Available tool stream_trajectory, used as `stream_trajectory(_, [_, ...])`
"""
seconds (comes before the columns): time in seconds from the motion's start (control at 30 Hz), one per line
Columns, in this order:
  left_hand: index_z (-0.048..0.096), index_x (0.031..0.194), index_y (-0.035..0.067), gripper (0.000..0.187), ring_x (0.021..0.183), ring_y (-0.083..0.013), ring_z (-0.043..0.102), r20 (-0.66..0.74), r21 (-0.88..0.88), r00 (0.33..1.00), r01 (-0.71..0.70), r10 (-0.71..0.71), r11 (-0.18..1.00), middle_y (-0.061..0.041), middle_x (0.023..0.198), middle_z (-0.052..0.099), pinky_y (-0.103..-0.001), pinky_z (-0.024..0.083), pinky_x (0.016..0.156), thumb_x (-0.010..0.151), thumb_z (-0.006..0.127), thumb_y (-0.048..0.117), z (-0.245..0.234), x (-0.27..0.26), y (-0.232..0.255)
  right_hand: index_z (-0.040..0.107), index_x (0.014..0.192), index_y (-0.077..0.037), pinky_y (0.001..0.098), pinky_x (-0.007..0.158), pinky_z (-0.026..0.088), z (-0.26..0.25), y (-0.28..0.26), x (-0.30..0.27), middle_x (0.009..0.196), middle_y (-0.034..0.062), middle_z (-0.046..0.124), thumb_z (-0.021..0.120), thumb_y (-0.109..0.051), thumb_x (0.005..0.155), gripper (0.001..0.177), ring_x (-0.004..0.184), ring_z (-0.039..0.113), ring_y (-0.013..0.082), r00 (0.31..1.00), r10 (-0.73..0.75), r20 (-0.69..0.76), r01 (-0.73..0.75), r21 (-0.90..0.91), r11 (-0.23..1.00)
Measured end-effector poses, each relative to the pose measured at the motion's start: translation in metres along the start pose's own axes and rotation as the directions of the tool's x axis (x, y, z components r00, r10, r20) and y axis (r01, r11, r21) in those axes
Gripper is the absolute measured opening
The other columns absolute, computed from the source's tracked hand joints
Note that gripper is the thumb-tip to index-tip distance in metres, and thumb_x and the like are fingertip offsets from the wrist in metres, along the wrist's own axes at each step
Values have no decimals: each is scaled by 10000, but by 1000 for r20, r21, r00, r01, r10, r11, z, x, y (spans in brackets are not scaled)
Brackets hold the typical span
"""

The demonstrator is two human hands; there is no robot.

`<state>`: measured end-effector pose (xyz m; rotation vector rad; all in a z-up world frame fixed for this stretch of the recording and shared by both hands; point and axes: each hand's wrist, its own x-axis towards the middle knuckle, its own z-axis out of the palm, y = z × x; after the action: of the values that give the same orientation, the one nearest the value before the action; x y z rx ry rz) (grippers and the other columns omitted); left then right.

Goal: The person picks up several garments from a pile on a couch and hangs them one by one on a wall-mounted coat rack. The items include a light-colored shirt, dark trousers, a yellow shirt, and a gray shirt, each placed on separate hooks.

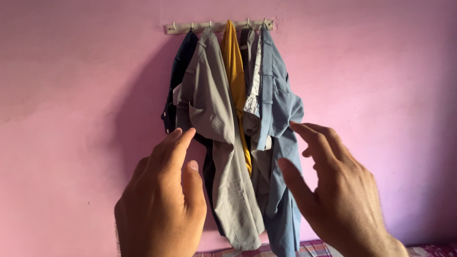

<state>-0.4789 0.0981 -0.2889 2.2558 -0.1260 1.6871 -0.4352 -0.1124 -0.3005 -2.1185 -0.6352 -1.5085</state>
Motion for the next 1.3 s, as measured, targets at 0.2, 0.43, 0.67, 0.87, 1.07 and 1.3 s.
stream_trajectory(0.2, [654,1327,135,415,1131,-293,679,-40,90,999,-21,25,996,-55,1338,690,-445,555,840,917,606,170,3,-14,5,569,1396,-45,391,726,580,-4,20,-11,1393,129,637,611,-240,956,483,973,720,248,997,-69,-19,70,53,996])
stream_trajectory(0.43, [660,1295,98,432,1179,-270,659,-11,230,999,49,-47,972,-67,1320,689,-442,519,954,873,570,82,6,-25,15,604,1337,-22,456,951,516,-6,38,-11,1378,143,644,497,-136,949,419,1236,629,328,993,-119,25,118,42,992])
stream_trajectory(0.67, [653,1276,20,455,1232,-311,620,9,349,1000,-20,18,937,-136,1300,684,-475,453,1028,829,572,61,9,-40,34,600,1359,-6,453,1048,454,-9,64,-20,1407,154,624,490,-160,948,452,1321,564,329,987,-153,46,150,63,987])
stream_trajectory(0.87, [637,1299,25,482,1232,-302,616,30,431,999,8,-23,902,-132,1314,676,-480,438,1061,823,566,46,15,-55,53,592,1363,4,462,1049,451,-8,82,-30,1414,171,611,488,-162,948,460,1321,556,338,984,-151,97,140,112,984])
stream_trajectory(1.07, [636,1348,27,575,1263,-334,588,83,484,996,-12,-32,875,-141,1327,665,-503,422,1049,785,516,18,13,-67,63,594,1359,12,466,1054,452,-6,91,-42,1419,178,612,485,-152,950,454,1335,550,345,980,-170,104,149,181,972])
stream_trajectory(1.3, [601,1390,45,552,1326,-352,551,150,465,981,41,-124,884,-140,1394,642,-503,404,1066,848,498,39,14,-82,72,610,1340,11,476,1018,470,-7,94,-54,1397,186,625,516,-124,940,433,1284,584,367,978,-178,109,148,238,960])
